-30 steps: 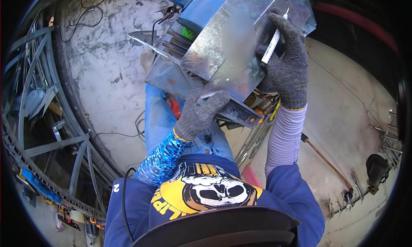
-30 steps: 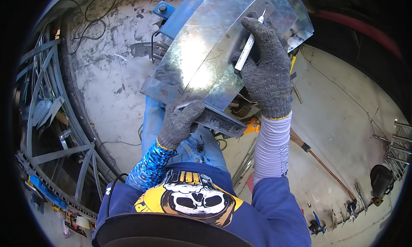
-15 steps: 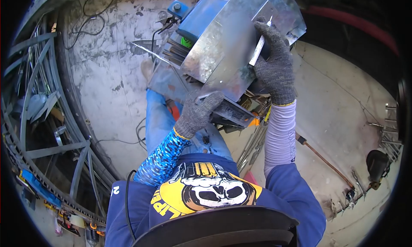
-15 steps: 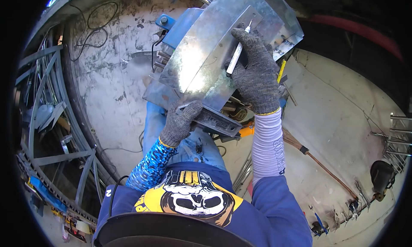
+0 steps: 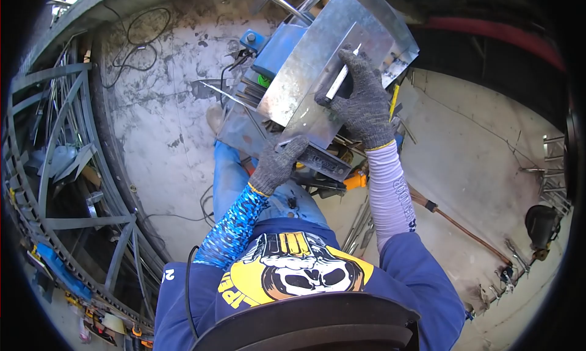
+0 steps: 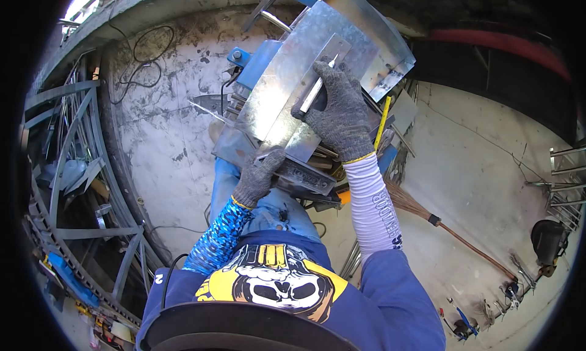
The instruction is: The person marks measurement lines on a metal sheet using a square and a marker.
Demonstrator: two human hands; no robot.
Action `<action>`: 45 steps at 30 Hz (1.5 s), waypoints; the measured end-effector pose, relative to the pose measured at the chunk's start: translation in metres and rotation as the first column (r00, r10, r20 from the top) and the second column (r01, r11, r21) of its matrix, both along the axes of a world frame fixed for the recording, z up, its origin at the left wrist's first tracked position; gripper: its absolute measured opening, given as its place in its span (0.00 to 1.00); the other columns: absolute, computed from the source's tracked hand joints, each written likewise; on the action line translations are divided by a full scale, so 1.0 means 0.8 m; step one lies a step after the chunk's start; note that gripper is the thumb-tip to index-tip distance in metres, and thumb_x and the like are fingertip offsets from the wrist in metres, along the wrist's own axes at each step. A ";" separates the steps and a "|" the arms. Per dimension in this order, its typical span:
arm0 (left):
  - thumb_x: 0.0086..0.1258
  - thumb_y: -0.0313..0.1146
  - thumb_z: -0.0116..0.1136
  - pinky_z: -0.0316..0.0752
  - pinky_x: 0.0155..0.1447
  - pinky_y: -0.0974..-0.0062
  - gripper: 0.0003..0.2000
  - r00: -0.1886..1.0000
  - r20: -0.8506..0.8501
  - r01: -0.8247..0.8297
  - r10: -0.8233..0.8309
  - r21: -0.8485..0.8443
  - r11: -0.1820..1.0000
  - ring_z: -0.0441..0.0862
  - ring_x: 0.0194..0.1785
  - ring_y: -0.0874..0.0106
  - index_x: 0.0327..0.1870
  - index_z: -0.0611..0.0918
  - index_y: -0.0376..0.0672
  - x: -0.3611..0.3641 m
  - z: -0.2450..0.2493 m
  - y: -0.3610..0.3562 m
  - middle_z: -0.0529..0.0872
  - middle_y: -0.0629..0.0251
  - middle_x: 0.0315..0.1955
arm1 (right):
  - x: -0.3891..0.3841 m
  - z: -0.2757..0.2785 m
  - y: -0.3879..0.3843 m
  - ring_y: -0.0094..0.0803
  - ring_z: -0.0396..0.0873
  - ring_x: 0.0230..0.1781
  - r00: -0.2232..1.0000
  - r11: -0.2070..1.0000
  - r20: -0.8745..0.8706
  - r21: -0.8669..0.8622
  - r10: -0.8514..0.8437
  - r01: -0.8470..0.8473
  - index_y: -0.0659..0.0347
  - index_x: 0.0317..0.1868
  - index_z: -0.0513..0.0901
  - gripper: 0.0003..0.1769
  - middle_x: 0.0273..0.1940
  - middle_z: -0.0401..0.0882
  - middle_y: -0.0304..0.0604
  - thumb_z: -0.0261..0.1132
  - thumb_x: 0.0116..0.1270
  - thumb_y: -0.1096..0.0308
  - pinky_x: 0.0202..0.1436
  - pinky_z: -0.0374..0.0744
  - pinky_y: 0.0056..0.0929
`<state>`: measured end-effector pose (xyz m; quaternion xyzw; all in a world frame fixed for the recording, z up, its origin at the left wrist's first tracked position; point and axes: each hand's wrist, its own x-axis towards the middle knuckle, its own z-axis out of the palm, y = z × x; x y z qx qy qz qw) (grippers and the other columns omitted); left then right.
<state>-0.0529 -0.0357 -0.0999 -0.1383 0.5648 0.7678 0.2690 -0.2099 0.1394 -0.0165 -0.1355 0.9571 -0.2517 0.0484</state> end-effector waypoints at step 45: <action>0.59 0.41 0.62 0.81 0.55 0.51 0.18 0.763 -0.238 0.074 -0.601 -0.892 0.446 0.88 0.49 0.45 0.47 0.87 0.41 -0.235 0.144 -0.038 0.89 0.42 0.40 | -0.005 0.006 0.012 0.53 0.59 0.81 0.970 0.981 0.202 0.165 -0.138 0.105 0.46 0.85 0.48 0.68 0.80 0.59 0.61 0.82 0.50 0.45 0.80 0.59 0.58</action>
